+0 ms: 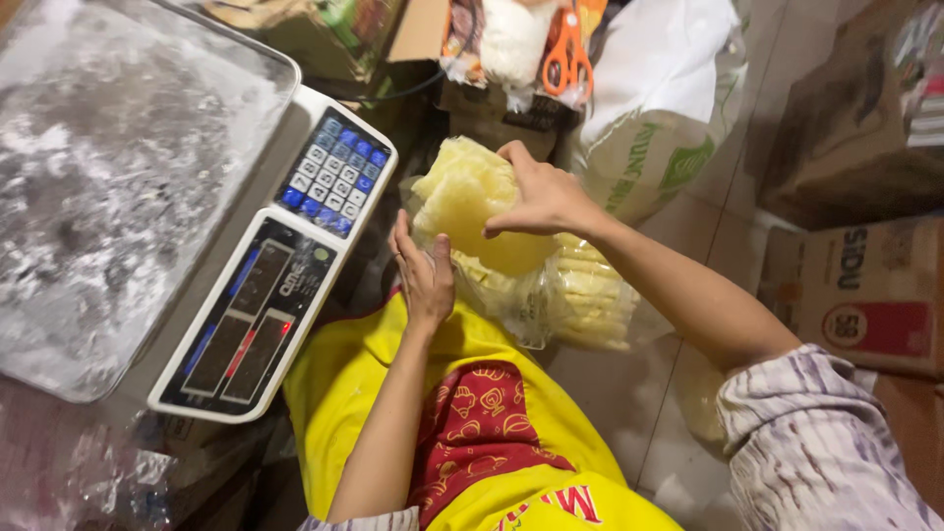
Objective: The person weighs portions of yellow noodles on a digital scale, places them into plastic bags, ties the bags, and sets them aside. The process is repeated multiple times with consistent portion sizes.
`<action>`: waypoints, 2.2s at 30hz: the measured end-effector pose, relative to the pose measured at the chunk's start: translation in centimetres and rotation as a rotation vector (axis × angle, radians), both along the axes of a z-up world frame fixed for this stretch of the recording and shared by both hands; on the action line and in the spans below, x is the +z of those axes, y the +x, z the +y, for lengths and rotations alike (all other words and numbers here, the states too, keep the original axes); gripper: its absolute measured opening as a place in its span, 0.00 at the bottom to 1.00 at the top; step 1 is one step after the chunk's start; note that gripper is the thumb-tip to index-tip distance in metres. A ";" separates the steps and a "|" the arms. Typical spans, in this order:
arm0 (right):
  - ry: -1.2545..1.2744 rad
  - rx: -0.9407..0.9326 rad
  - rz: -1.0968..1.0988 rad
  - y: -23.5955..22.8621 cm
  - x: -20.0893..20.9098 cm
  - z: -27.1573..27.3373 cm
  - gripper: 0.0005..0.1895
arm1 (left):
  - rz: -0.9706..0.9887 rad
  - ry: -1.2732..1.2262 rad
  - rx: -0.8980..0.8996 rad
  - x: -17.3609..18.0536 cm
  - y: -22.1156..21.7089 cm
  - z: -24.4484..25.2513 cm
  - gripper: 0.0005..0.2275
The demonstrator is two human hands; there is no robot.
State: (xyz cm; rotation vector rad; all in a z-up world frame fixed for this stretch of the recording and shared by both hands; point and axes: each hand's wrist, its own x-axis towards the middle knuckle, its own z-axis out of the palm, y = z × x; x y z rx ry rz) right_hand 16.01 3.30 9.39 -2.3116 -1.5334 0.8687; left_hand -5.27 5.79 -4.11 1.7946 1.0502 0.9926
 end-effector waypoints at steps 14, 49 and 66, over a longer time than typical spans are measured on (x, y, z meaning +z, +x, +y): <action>0.055 0.034 1.325 -13.6 12.7 6.3 0.30 | -0.748 -0.338 0.007 19.2 -12.3 4.3 0.30; 0.234 -0.046 0.748 -26.3 8.9 20.4 0.41 | -0.273 -0.408 0.497 19.1 -26.3 18.0 0.32; 0.363 0.077 1.279 -19.6 5.4 7.0 0.14 | -0.851 0.201 0.412 20.0 -22.3 7.0 0.06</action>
